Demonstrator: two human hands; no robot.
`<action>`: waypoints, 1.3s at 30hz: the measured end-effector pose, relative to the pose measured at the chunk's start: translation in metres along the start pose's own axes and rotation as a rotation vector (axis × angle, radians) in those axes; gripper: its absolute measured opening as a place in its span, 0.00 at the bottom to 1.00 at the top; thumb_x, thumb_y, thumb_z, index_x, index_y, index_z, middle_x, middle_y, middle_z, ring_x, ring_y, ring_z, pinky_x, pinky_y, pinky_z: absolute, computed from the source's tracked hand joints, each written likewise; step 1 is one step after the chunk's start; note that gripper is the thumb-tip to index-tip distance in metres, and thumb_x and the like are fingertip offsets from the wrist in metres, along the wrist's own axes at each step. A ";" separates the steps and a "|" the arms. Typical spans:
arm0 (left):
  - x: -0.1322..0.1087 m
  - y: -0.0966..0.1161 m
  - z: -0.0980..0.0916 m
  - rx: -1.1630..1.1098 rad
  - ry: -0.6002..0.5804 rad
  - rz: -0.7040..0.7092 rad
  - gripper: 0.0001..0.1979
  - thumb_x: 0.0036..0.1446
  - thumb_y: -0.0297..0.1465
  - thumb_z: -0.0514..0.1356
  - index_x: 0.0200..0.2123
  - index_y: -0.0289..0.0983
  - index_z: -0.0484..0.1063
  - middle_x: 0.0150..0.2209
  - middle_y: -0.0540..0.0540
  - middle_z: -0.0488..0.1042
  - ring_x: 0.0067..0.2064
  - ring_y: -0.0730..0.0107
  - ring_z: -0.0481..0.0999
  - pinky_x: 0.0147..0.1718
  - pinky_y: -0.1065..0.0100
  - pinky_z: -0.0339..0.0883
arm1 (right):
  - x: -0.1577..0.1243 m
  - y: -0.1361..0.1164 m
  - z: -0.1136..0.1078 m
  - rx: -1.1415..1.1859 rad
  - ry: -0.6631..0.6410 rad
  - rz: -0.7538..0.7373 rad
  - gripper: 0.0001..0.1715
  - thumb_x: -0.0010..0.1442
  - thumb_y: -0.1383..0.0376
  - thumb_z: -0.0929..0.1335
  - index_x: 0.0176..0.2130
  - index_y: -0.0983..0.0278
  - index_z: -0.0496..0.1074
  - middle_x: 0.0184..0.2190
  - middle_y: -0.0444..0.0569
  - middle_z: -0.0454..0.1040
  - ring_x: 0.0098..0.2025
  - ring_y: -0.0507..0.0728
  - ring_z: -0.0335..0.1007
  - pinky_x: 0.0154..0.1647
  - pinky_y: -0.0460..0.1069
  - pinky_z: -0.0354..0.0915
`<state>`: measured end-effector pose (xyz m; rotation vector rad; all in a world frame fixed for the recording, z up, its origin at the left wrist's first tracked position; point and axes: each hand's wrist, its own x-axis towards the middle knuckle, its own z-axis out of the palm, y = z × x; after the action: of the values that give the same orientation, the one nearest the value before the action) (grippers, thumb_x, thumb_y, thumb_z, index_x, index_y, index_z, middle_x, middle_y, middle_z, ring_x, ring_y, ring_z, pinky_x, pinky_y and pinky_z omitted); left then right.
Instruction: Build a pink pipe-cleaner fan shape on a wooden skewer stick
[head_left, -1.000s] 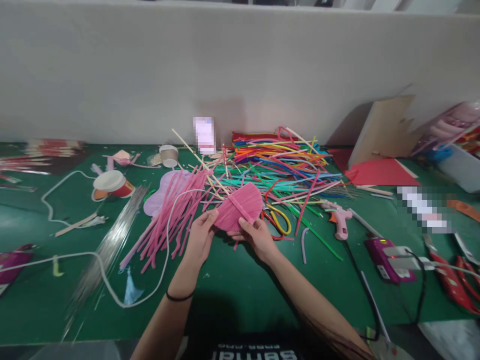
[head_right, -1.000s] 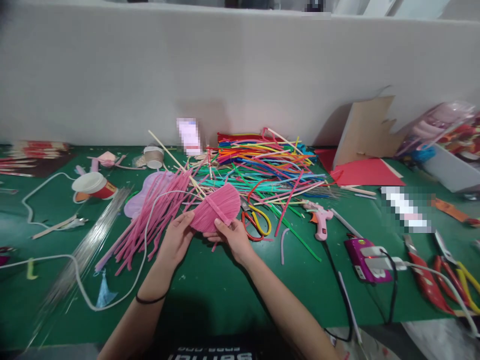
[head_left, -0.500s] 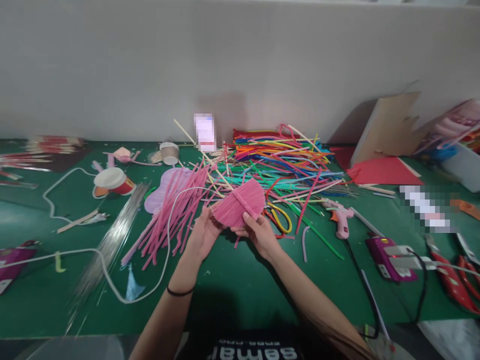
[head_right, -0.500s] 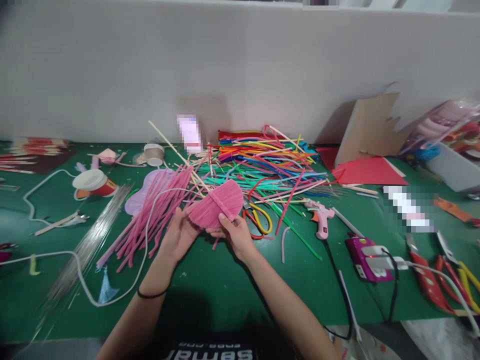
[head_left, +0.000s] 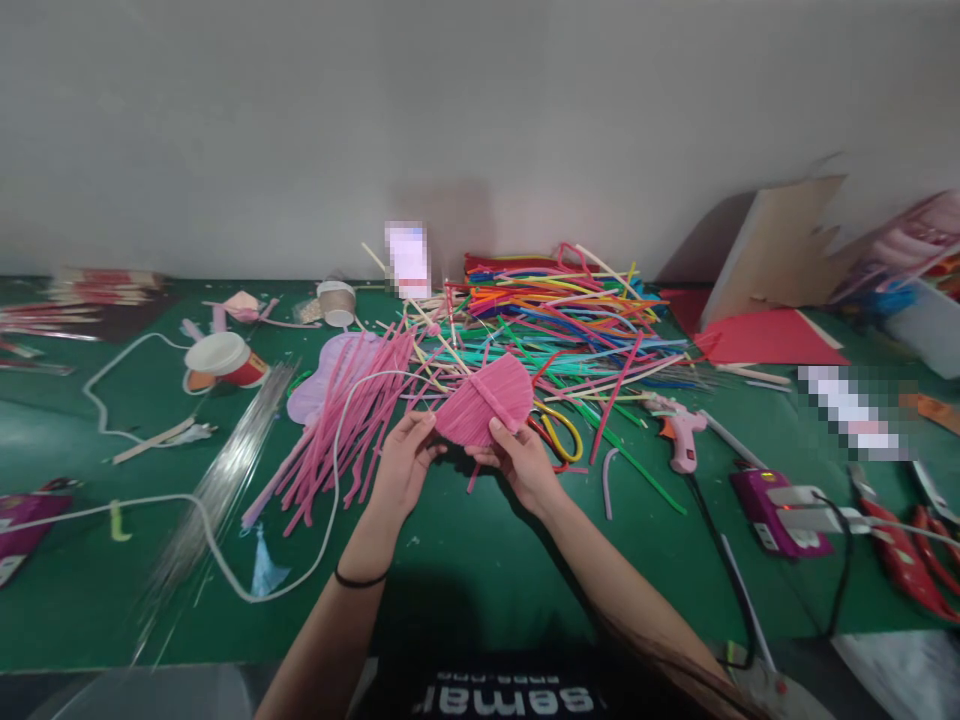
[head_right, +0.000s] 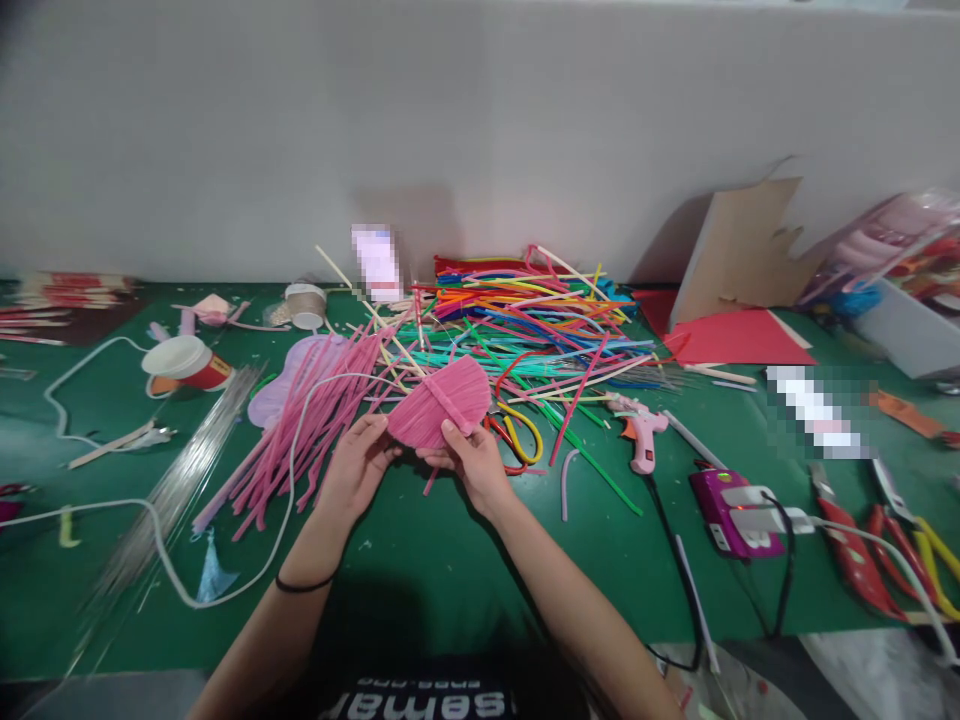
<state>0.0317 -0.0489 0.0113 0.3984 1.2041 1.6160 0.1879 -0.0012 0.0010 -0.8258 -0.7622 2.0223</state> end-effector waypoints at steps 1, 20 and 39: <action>0.000 -0.001 0.000 0.001 0.006 -0.005 0.12 0.44 0.33 0.70 0.27 0.37 0.71 0.29 0.53 0.69 0.29 0.76 0.70 0.27 0.74 0.70 | 0.000 0.000 -0.001 0.005 0.008 0.000 0.22 0.49 0.54 0.77 0.37 0.65 0.71 0.28 0.46 0.78 0.29 0.57 0.80 0.28 0.46 0.76; -0.011 0.005 0.004 0.209 0.031 0.394 0.16 0.52 0.35 0.65 0.45 0.40 0.76 0.46 0.43 0.76 0.45 0.61 0.76 0.38 0.67 0.72 | -0.002 -0.006 0.001 0.132 -0.011 0.123 0.16 0.53 0.59 0.75 0.35 0.66 0.72 0.23 0.46 0.78 0.24 0.52 0.78 0.24 0.41 0.73; 0.004 0.019 0.030 1.271 -0.526 0.757 0.11 0.62 0.33 0.54 0.36 0.43 0.77 0.37 0.43 0.79 0.49 0.52 0.71 0.60 0.47 0.46 | -0.020 -0.031 -0.018 -0.666 0.198 -0.226 0.17 0.57 0.52 0.69 0.32 0.63 0.72 0.23 0.45 0.76 0.21 0.52 0.72 0.16 0.44 0.64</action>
<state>0.0421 -0.0299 0.0397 2.1243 1.6023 0.9322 0.2248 0.0015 0.0187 -1.2224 -1.3731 1.4586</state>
